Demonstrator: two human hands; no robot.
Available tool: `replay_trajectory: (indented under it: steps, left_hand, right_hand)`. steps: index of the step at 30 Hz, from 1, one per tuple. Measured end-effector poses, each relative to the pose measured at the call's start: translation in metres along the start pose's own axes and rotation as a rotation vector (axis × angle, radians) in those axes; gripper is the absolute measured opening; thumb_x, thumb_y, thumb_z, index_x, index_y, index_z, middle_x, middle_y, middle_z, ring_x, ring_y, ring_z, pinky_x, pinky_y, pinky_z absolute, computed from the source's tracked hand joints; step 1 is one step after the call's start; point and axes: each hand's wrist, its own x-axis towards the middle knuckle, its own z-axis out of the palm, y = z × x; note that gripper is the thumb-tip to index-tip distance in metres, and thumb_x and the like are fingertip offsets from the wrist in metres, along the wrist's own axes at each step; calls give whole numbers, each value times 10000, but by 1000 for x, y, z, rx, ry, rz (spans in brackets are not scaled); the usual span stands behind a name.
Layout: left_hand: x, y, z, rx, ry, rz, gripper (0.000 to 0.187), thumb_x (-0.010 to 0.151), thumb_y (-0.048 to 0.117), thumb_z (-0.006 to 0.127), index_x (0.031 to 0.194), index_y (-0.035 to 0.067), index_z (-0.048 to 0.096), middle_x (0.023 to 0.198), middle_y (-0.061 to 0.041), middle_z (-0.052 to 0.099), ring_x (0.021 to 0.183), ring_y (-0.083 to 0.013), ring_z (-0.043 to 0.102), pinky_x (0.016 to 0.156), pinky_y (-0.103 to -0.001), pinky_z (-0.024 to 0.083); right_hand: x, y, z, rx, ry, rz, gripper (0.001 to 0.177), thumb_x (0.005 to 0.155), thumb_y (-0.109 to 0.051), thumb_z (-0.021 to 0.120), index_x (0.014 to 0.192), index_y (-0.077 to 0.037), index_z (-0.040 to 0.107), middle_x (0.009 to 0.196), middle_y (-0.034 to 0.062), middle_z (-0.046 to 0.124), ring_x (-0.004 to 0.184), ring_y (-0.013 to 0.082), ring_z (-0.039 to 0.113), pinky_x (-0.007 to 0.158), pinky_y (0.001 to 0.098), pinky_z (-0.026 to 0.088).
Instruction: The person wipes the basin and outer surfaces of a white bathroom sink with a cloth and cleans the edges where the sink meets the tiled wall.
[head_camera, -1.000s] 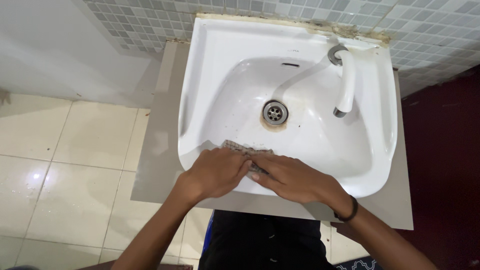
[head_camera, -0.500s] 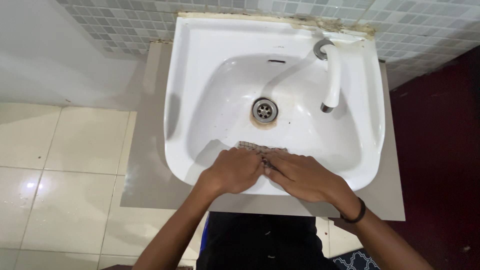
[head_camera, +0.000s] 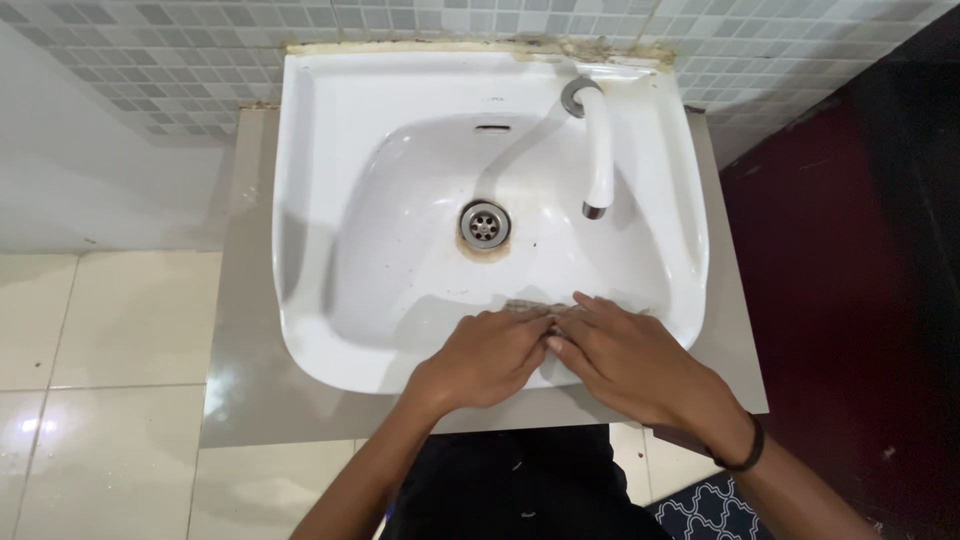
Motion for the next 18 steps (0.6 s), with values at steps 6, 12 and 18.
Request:
replay_trajectory:
  steps: [6, 12, 18]
  left_hand:
    - [26, 6, -5, 41, -319, -358, 387, 1032, 293, 449, 970, 15, 711, 1002, -199, 739, 955, -396, 703, 864, -498, 552]
    - [12, 14, -5, 18, -156, -268, 370, 989, 299, 465, 954, 36, 723, 986, -157, 746, 952, -377, 706, 816, -498, 564]
    - [34, 19, 24, -93, -148, -26, 457, 1051, 330, 397, 1257, -8, 623, 1373, -190, 621, 1146, -401, 642, 926, -507, 529]
  right_hand:
    - [21, 6, -4, 25, -274, 242, 558, 1034, -430, 260, 1301, -148, 661, 1363, 105, 660, 1288, 309, 609, 1097, 459, 490]
    - [-3, 0, -14, 135, -110, 120, 571, 1009, -429, 308, 1401, -137, 604, 1287, 97, 676, 1142, 300, 664, 948, 483, 534]
    - [-30, 23, -27, 17, -66, 211, 552, 1023, -418, 295, 1269, -97, 670, 1280, 92, 679, 1189, 283, 646, 1000, 467, 528]
